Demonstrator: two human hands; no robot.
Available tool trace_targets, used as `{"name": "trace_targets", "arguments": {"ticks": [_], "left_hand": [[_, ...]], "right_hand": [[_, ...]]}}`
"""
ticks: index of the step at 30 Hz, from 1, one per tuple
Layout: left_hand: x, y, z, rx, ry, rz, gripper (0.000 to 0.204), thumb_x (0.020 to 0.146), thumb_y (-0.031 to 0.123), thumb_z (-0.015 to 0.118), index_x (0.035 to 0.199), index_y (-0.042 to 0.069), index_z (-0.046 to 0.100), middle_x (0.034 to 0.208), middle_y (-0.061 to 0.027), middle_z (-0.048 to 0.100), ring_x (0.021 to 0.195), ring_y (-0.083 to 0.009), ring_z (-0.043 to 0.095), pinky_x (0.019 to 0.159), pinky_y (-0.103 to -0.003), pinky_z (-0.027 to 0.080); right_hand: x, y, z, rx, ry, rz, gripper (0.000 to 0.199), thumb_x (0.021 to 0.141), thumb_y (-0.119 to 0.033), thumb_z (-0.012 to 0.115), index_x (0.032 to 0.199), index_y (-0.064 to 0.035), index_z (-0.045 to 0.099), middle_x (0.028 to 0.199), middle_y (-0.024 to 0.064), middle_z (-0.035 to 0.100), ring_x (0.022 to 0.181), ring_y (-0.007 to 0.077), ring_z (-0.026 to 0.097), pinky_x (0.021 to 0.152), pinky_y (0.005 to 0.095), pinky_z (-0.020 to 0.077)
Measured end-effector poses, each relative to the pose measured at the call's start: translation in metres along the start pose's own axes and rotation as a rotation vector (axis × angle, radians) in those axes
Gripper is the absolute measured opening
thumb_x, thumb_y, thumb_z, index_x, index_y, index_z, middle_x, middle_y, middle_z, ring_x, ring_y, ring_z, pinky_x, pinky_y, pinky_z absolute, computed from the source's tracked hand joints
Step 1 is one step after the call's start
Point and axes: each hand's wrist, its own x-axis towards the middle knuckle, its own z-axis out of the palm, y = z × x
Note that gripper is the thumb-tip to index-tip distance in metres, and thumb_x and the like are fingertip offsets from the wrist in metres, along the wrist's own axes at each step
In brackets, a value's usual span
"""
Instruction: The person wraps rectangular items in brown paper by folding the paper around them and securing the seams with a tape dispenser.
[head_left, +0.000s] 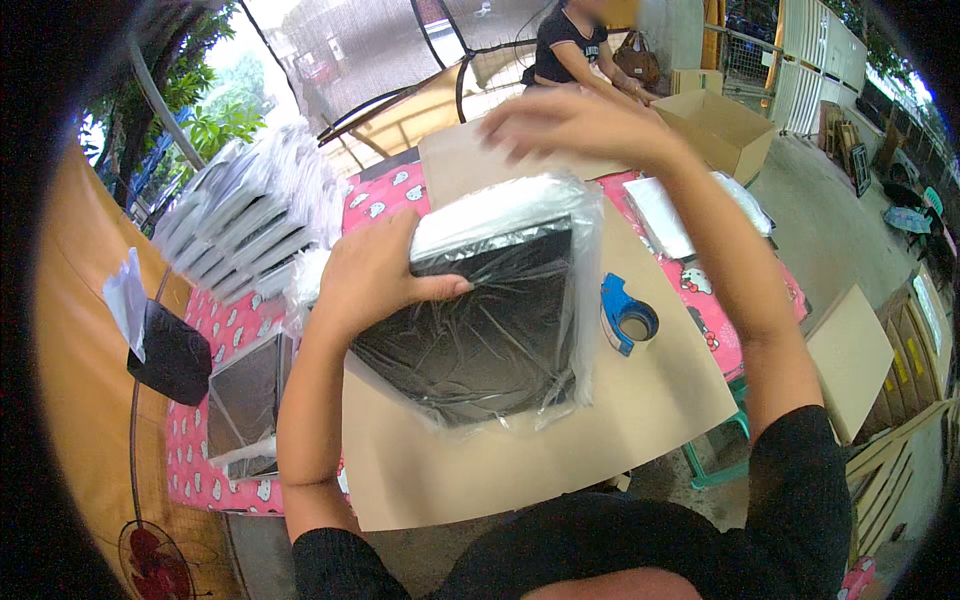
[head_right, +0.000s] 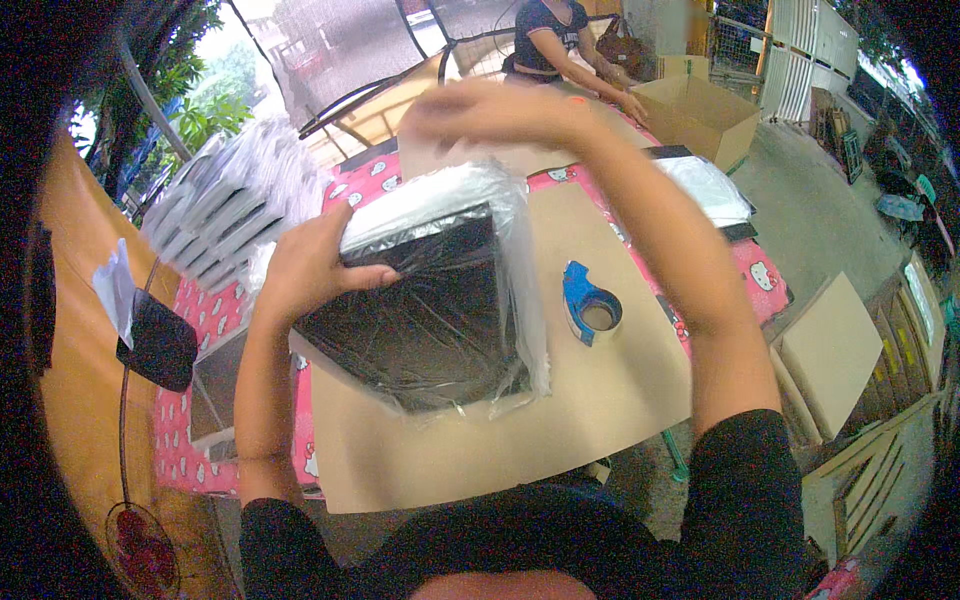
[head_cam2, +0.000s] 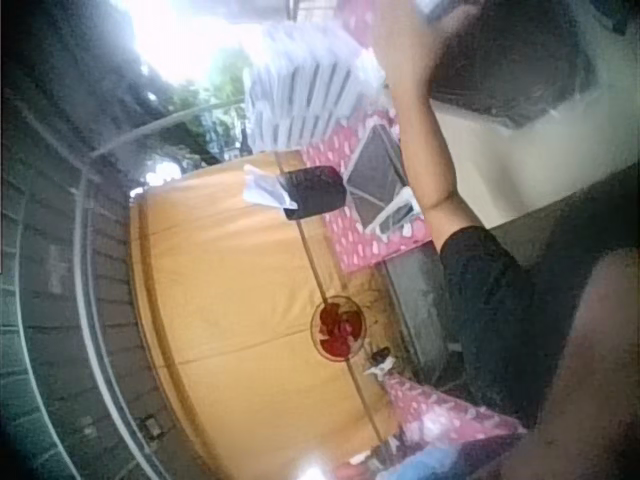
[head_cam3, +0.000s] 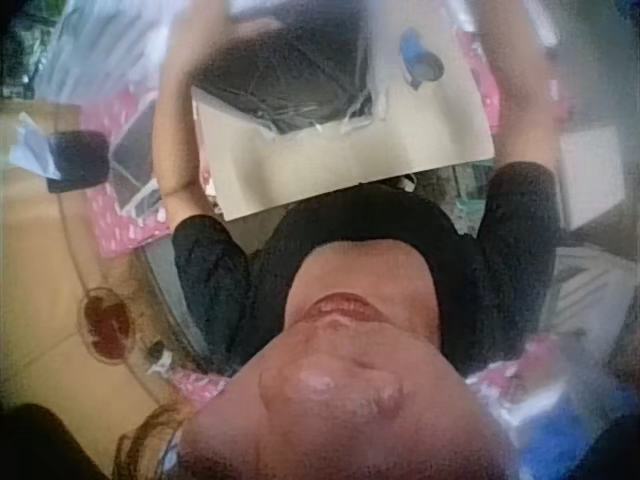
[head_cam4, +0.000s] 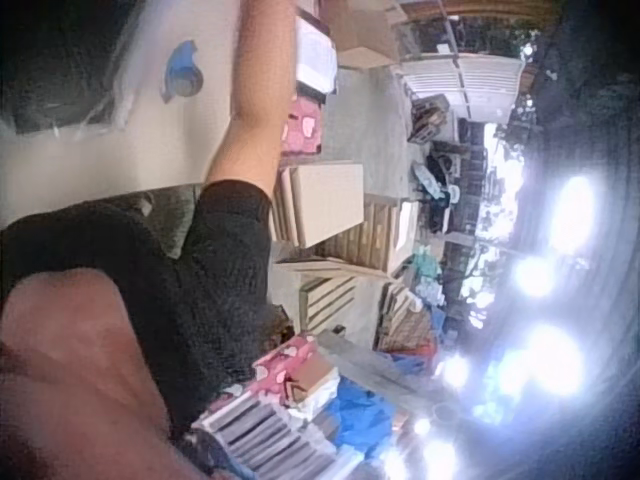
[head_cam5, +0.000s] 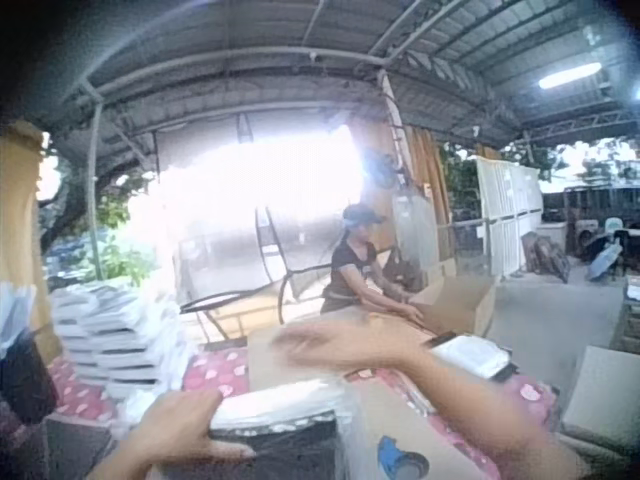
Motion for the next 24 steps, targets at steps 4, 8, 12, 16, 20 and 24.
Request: {"name": "trace_targets", "arguments": {"ticks": [4, 8, 12, 16, 20, 24], "left_hand": [[-0.007, 0.003, -0.009, -0.004, -0.057, -0.002, 0.070, 0.060, 0.060, 0.069, 0.094, 0.001, 0.054, 0.082, -0.0181, 0.060, 0.078, -0.0350, 0.059, 0.067, -0.042, 0.046], [-0.015, 0.009, -0.011, 0.050, -0.017, -0.038, 0.069, 0.061, 0.059, 0.068, 0.095, 0.001, 0.054, 0.081, -0.0177, 0.060, 0.079, -0.0351, 0.060, 0.067, -0.042, 0.046], [-0.015, 0.012, -0.007, -0.011, -0.027, -0.074, 0.073, 0.058, 0.057, 0.072, 0.103, 0.002, 0.053, 0.091, -0.0176, 0.060, 0.086, -0.0341, 0.059, 0.072, -0.041, 0.046], [-0.045, -0.010, -0.010, -0.181, 0.525, 0.101, 0.096, 0.050, 0.048, 0.081, 0.125, 0.004, 0.041, 0.119, -0.0131, 0.050, 0.112, -0.0295, 0.046, 0.094, -0.042, 0.035], [-0.138, -0.072, 0.060, -1.047, 0.737, -0.325, 0.120, 0.043, 0.039, 0.087, 0.134, -0.002, 0.021, 0.130, -0.0151, 0.039, 0.118, -0.0239, 0.040, 0.104, -0.040, 0.028], [-0.148, -0.018, 0.199, -1.479, 0.639, -0.778, 0.085, 0.045, 0.012, 0.086, 0.118, -0.004, 0.044, 0.111, -0.0117, 0.055, 0.102, -0.0249, 0.053, 0.092, -0.036, 0.041]], "right_hand": [[-0.016, 0.000, 0.026, -0.297, -0.320, 0.137, 0.053, 0.085, -0.045, 0.054, 0.109, 0.0023, 0.059, 0.102, 0.0158, 0.062, 0.086, 0.0239, 0.060, 0.078, 0.0330, 0.0468], [-0.117, 0.041, -0.050, 0.313, -0.549, 0.428, 0.061, 0.079, -0.049, 0.061, 0.106, 0.0059, 0.057, 0.106, 0.0168, 0.060, 0.074, 0.0198, 0.064, 0.065, 0.0324, 0.0537], [-0.114, 0.100, 0.023, 0.623, 0.307, -0.099, 0.095, 0.070, -0.074, 0.048, 0.128, -0.0001, 0.040, 0.123, 0.0164, 0.051, 0.109, 0.0214, 0.052, 0.088, 0.0334, 0.0450], [-0.092, 0.103, 0.097, 0.540, 0.505, -0.166, 0.095, 0.062, -0.058, 0.066, 0.130, 0.0006, 0.036, 0.131, 0.0125, 0.043, 0.118, 0.0205, 0.043, 0.101, 0.0348, 0.0313], [-0.108, 0.082, 0.174, 0.456, 0.498, 0.207, 0.091, 0.050, -0.039, 0.085, 0.120, 0.0017, 0.045, 0.116, 0.0137, 0.053, 0.109, 0.0222, 0.050, 0.093, 0.0345, 0.0387], [-0.152, 0.133, 0.240, 0.419, 0.570, 0.319, 0.087, 0.049, -0.038, 0.087, 0.116, 0.0013, 0.047, 0.111, 0.0120, 0.055, 0.103, 0.0232, 0.053, 0.089, 0.0347, 0.0415]]}}
